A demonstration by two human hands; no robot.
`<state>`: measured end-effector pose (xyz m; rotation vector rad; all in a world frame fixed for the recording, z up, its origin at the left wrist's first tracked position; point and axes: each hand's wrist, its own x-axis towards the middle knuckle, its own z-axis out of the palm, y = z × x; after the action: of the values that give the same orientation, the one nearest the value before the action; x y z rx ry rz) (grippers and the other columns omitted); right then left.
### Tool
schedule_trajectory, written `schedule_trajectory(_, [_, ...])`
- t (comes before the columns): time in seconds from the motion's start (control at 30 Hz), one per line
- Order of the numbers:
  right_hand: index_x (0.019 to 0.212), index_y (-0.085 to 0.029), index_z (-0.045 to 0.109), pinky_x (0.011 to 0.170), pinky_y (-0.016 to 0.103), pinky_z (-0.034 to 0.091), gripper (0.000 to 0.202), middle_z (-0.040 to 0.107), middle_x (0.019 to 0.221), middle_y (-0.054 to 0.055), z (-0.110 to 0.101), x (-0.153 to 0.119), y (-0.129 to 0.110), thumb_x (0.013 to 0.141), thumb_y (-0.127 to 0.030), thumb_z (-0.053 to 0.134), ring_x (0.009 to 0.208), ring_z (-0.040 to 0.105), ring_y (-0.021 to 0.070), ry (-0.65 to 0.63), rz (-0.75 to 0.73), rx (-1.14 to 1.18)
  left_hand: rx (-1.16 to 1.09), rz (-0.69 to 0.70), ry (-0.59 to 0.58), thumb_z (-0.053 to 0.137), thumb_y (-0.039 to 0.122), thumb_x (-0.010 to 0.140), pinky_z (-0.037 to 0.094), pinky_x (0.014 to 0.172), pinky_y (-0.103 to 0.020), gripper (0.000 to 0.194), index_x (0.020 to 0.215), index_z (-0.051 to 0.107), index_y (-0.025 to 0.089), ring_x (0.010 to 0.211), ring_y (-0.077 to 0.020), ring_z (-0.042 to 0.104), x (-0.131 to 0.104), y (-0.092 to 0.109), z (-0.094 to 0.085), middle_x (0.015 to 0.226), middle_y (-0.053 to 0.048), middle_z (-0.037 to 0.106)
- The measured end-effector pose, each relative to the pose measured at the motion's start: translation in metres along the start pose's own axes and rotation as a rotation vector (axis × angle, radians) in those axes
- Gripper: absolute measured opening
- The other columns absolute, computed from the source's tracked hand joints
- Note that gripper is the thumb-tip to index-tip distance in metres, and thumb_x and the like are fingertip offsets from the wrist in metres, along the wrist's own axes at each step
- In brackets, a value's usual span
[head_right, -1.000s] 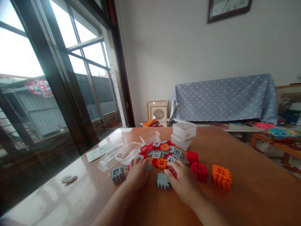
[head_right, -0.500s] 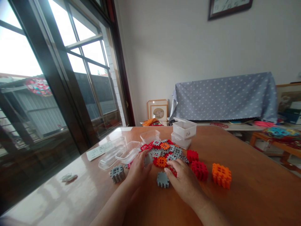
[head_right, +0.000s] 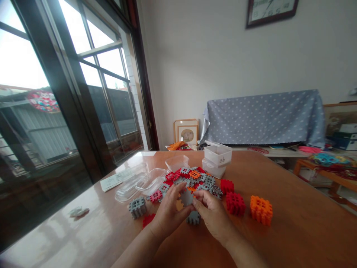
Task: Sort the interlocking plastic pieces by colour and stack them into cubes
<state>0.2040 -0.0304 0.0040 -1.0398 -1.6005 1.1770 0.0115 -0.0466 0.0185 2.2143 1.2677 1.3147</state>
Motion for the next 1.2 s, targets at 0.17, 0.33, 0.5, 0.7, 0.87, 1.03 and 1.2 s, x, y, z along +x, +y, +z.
schedule_trajectory(0.17, [0.114,-0.024,0.065,0.068,0.033,0.053,0.042,0.073,0.093,0.003,-0.002,0.003,0.007,0.088,-0.056,0.059,0.081,0.068,0.0218,0.016,0.055,0.072,-0.133,-0.054,0.039,0.067,0.034,0.087,0.048,0.091,-0.035,0.043,0.128,0.058,0.024,0.104,-0.0231,0.059,-0.001,0.001,0.003,0.117,-0.009,0.063])
schedule_trajectory(0.33, [0.124,-0.023,0.061,0.078,0.036,0.055,0.042,0.072,0.096,0.004,0.000,-0.002,0.001,0.091,-0.049,0.056,0.087,0.068,0.0222,0.015,-0.016,-0.011,-0.577,-0.360,0.009,0.065,0.042,0.088,0.044,0.063,-0.025,0.032,0.108,0.061,0.017,0.067,-0.0128,0.055,0.002,-0.010,0.015,0.076,-0.001,0.060])
schedule_trajectory(0.5, [0.138,-0.029,0.052,0.105,0.041,0.046,0.059,0.059,0.135,0.007,-0.002,-0.007,-0.005,0.082,-0.035,0.069,0.122,0.057,0.0255,0.004,-0.231,-0.354,-0.846,-0.519,-0.024,0.077,0.043,0.078,0.039,0.053,-0.020,0.039,0.095,0.054,0.017,0.056,-0.0080,0.052,0.006,-0.015,0.015,0.068,0.005,0.056])
schedule_trajectory(0.7, [0.132,-0.026,0.056,0.104,0.041,0.047,0.053,0.060,0.132,0.009,-0.007,-0.005,-0.005,0.081,-0.031,0.068,0.120,0.057,0.0264,-0.025,-0.266,-0.504,-0.931,-0.569,-0.086,0.080,0.044,0.074,0.040,0.051,-0.020,0.042,0.091,0.053,0.017,0.051,-0.0079,0.053,0.004,-0.012,0.012,0.065,0.005,0.057])
schedule_trajectory(0.87, [0.124,-0.024,0.062,0.098,0.040,0.049,0.046,0.065,0.121,0.009,-0.015,-0.002,-0.002,0.080,-0.035,0.071,0.112,0.061,0.0267,-0.047,-0.225,-0.554,-0.754,-0.575,-0.054,0.071,0.053,0.081,0.041,0.053,-0.021,0.041,0.092,0.056,0.016,0.057,-0.0098,0.057,0.004,-0.015,0.006,0.072,-0.001,0.063])
schedule_trajectory(1.03, [0.123,-0.025,0.066,0.101,0.041,0.046,0.048,0.064,0.124,0.009,-0.021,0.002,0.006,0.079,-0.041,0.072,0.116,0.059,0.0287,-0.069,-0.235,-0.651,-0.569,-0.591,0.132,0.071,0.056,0.078,0.041,0.054,-0.021,0.044,0.093,0.060,0.017,0.058,-0.0108,0.057,0.008,-0.026,-0.010,0.076,-0.004,0.067])
schedule_trajectory(1.2, [0.123,-0.025,0.067,0.099,0.040,0.047,0.049,0.063,0.122,0.008,-0.022,0.003,0.011,0.078,-0.044,0.073,0.114,0.059,0.0283,-0.110,-0.217,-0.687,-0.476,-0.568,0.202,0.072,0.050,0.077,0.045,0.055,-0.023,0.037,0.087,0.060,0.016,0.057,-0.0119,0.056,0.011,-0.039,-0.018,0.070,-0.003,0.066])
